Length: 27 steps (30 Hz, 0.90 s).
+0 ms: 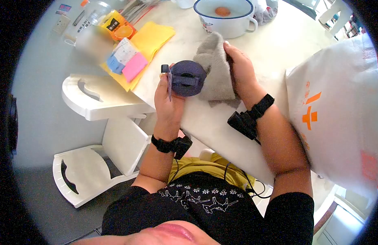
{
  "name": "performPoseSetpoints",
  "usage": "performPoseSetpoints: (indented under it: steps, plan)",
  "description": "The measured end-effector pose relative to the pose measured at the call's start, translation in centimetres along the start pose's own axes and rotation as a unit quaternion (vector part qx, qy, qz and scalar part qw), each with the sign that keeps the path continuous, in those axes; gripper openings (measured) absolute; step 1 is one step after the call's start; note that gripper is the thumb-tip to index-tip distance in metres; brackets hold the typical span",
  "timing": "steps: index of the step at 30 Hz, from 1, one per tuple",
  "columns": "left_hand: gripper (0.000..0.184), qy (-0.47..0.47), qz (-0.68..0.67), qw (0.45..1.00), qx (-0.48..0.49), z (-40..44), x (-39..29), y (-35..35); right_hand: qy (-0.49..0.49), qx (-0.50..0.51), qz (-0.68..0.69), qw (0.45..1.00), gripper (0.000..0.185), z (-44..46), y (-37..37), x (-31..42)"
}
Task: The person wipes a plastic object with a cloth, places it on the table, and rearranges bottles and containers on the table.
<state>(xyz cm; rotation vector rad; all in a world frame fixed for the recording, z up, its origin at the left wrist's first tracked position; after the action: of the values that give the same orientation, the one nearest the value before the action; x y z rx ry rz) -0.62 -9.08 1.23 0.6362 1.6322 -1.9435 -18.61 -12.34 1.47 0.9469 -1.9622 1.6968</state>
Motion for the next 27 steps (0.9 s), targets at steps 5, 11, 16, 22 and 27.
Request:
performPoseSetpoints:
  steps: [5, 11, 16, 22, 27]
  plan:
    - [0.039, 0.003, 0.025, 0.999, -0.035, -0.2, -0.1, -0.4, 0.016, 0.077, -0.102, 0.992, 0.041, -0.8, -1.9, -0.4]
    - [0.035, 0.039, 0.153, 0.987, 0.028, -1.0, 1.3, 0.1, 0.109, 0.073, -0.528, 0.839, 0.04, -1.7, -4.1, -0.5]
    - [0.039, 0.035, 0.139, 0.989, 0.02, -0.9, 1.2, -0.3, 0.131, 0.064, -0.555, 0.819, 0.035, -1.9, -4.2, -0.3]
    - [0.037, -0.007, 0.057, 0.998, -0.017, -1.0, 0.0, -0.9, 0.068, 0.16, -0.386, 0.906, 0.032, -1.9, -4.7, -1.5]
    - [0.038, -0.022, 0.03, 0.999, -0.036, -0.7, -0.3, -0.5, 0.071, 0.185, -0.356, 0.913, 0.033, -1.7, -4.8, -1.3]
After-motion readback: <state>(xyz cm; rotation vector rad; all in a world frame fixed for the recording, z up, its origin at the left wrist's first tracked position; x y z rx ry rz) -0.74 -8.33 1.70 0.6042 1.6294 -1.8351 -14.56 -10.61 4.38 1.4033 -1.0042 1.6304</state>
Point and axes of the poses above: each hand's wrist, its own z-axis towards the middle knuckle, its own y-axis out of the back of the hand, x = y × z, the point moved 9 cm from there along z, towards the middle knuckle, and after that the axes turned 5 degrees about -y, right-handed, at the moved point
